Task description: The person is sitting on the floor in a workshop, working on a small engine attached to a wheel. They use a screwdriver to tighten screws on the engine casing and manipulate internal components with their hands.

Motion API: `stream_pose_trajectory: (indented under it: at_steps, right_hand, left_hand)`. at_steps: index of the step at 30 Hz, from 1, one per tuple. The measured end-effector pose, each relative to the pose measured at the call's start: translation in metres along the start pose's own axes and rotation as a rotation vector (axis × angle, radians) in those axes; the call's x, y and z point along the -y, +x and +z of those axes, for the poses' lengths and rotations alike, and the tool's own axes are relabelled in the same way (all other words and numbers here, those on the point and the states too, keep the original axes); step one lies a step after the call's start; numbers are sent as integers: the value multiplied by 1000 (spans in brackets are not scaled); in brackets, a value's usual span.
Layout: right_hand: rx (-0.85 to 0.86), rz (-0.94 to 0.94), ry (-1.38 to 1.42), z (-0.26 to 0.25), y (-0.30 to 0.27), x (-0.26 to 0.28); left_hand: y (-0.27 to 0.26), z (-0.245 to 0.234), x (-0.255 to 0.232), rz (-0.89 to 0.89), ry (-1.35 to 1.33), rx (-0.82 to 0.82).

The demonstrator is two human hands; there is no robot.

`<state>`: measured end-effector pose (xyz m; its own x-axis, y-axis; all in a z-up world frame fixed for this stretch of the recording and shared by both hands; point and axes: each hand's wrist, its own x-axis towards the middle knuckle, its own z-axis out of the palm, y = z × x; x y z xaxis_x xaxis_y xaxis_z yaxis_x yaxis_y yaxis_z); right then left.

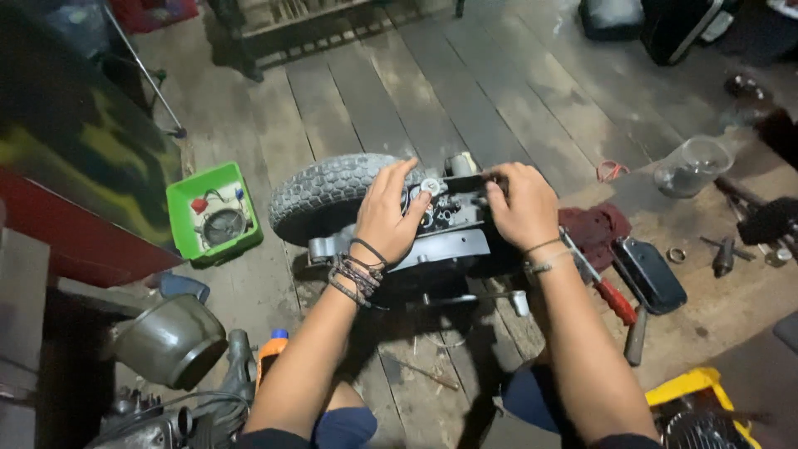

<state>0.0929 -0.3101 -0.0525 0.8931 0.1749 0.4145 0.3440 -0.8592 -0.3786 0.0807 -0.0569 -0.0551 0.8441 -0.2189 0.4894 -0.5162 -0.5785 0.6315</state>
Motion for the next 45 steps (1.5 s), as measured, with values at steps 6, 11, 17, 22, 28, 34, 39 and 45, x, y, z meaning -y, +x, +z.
stream_pose_trajectory:
  at_steps: [6, 11, 17, 22, 28, 34, 39, 45]
  right_hand:
    - [57, 169, 178, 1, -10, 11]
    - [-76, 106, 338, -9, -2, -26]
    - [-244, 491, 750, 30, -5, -139]
    - [-152, 691, 977, 74, -7, -141]
    - [-19, 553, 843, 92, -1, -147]
    - [-209, 458, 746, 56, 2, -119]
    - [-252, 335, 342, 35, 0, -106]
    - [-61, 469, 681, 61, -4, -120]
  left_hand:
    - [-7, 1, -2, -26, 2, 12]
    - [-9, 15, 14, -44, -1, 13]
    - [-7, 12, 9, -91, -29, -26]
    - [-3, 9, 5, -84, -35, -12]
    - [-5, 7, -2, -80, -31, 33]
    - [-4, 6, -3, -43, 9, 10]
    - [-5, 4, -3, -62, 15, 18]
    - [-6, 8, 3, -25, -14, -43]
